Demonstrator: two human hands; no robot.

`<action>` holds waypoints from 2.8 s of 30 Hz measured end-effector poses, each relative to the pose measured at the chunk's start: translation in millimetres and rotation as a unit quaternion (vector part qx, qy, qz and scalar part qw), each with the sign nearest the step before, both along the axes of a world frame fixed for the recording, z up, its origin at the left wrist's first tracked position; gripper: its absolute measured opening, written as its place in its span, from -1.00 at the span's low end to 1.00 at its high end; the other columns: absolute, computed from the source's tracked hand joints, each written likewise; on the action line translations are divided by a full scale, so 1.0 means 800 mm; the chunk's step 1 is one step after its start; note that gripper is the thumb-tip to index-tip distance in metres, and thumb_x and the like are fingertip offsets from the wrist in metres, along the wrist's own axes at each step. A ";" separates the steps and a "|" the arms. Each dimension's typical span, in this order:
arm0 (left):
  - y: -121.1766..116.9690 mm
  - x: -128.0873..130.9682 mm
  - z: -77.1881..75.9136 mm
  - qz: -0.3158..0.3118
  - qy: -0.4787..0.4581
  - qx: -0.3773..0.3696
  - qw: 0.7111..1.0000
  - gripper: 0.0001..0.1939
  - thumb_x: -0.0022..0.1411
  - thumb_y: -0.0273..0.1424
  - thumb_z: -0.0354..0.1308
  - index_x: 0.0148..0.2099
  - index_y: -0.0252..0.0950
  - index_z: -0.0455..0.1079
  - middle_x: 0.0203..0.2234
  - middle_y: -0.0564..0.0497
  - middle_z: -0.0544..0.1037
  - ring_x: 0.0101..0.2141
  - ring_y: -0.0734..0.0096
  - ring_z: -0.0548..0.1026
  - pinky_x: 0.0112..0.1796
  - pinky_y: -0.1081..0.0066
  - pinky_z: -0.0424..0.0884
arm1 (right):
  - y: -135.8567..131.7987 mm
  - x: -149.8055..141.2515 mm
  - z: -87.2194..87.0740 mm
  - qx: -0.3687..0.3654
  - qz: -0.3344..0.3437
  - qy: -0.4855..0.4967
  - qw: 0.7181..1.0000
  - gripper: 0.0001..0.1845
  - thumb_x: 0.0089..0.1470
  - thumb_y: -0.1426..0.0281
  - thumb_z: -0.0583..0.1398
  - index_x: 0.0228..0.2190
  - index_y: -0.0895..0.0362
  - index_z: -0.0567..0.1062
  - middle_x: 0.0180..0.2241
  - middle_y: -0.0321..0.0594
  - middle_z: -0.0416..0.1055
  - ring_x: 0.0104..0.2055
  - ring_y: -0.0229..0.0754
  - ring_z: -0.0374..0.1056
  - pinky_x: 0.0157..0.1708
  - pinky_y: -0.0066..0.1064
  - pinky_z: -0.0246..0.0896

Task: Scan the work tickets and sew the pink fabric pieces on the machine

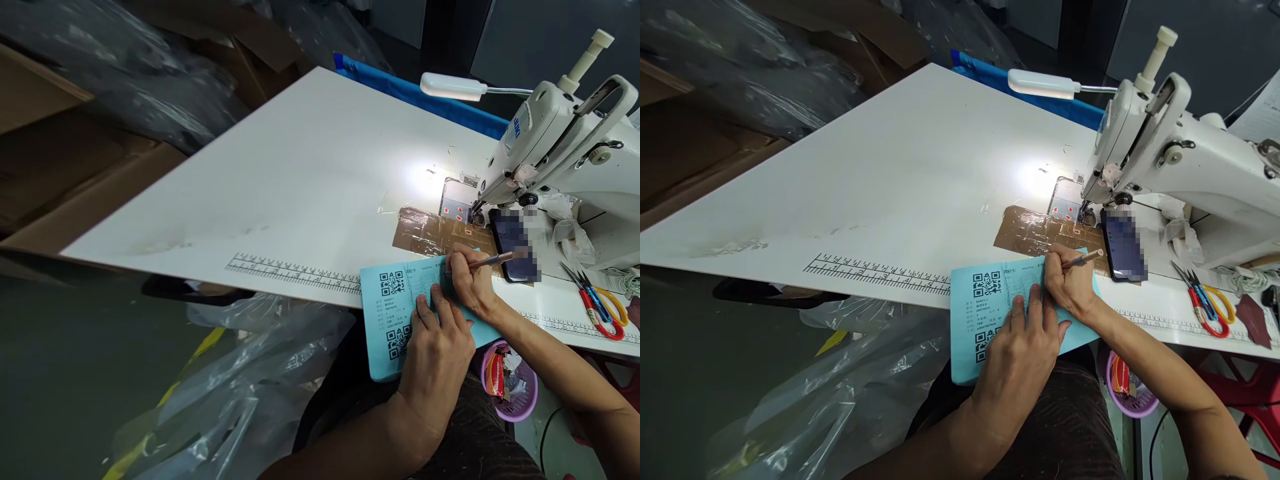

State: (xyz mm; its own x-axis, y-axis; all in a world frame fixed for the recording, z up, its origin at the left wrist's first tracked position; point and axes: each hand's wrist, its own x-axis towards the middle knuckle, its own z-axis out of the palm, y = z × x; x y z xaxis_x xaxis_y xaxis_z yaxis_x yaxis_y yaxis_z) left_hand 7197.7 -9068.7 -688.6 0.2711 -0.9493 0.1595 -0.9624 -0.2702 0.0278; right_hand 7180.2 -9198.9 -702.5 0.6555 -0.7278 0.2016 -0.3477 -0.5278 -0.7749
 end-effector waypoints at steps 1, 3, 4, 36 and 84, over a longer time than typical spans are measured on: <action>0.000 0.000 0.000 0.001 -0.003 0.004 1.000 -0.63 0.25 -0.51 0.16 0.07 -0.61 0.46 0.01 -0.51 0.49 -0.11 -0.17 0.59 -0.29 0.14 0.63 | 0.000 0.000 0.000 0.001 0.002 0.001 1.000 -0.71 0.03 0.33 -0.07 -0.67 0.03 0.02 -0.68 -0.34 0.05 -0.58 -0.26 0.00 -0.52 -0.35 -0.13; 0.000 0.000 0.001 0.002 -0.005 0.012 1.000 -0.63 0.26 -0.51 0.15 0.08 -0.59 0.45 0.02 -0.49 0.49 -0.10 -0.15 0.59 -0.28 0.13 0.63 | 0.000 -0.001 0.000 0.005 0.014 0.005 1.000 -0.71 0.03 0.33 -0.07 -0.68 0.03 0.02 -0.68 -0.34 0.05 -0.58 -0.26 0.00 -0.53 -0.35 -0.14; 0.000 0.000 0.002 0.002 -0.003 0.014 1.000 -0.63 0.27 -0.51 0.14 0.08 -0.59 0.45 0.02 -0.50 0.48 -0.10 -0.15 0.58 -0.27 0.12 0.63 | 0.000 -0.001 0.001 0.008 0.022 0.007 1.000 -0.70 0.03 0.33 -0.07 -0.68 0.03 0.02 -0.68 -0.34 0.06 -0.59 -0.26 0.00 -0.53 -0.35 -0.14; 0.006 0.001 -0.009 0.000 -0.054 -0.117 0.992 -0.65 0.21 -0.43 0.24 -0.04 -0.64 0.51 -0.08 -0.50 0.55 -0.20 -0.17 0.61 -0.34 0.16 0.63 | -0.002 -0.002 -0.003 -0.041 -0.019 -0.141 0.989 -0.79 0.12 0.40 0.00 -0.54 0.09 0.30 -0.58 -0.35 0.25 -0.54 -0.31 0.15 -0.49 -0.42 0.10; -0.033 0.045 -0.038 -0.063 -0.016 -0.093 0.993 -0.43 0.39 -0.17 -0.01 0.23 -0.54 0.31 0.19 -0.33 0.37 0.18 -0.11 0.36 0.13 0.00 0.36 | -0.127 -0.201 -0.002 -0.161 -0.217 -0.061 0.961 -0.53 0.07 0.12 0.22 -0.01 0.04 0.49 0.05 0.08 0.36 0.00 0.09 0.41 -0.16 -0.06 0.41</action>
State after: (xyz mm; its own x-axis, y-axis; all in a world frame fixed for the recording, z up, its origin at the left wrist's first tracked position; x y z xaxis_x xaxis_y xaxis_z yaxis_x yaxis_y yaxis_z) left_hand 7233.3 -9095.0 -718.7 0.1436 -0.9283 0.3429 -0.9895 -0.1402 0.0348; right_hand 7019.7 -9300.9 -704.4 0.2614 -0.8148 0.5175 -0.5069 -0.5722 -0.6448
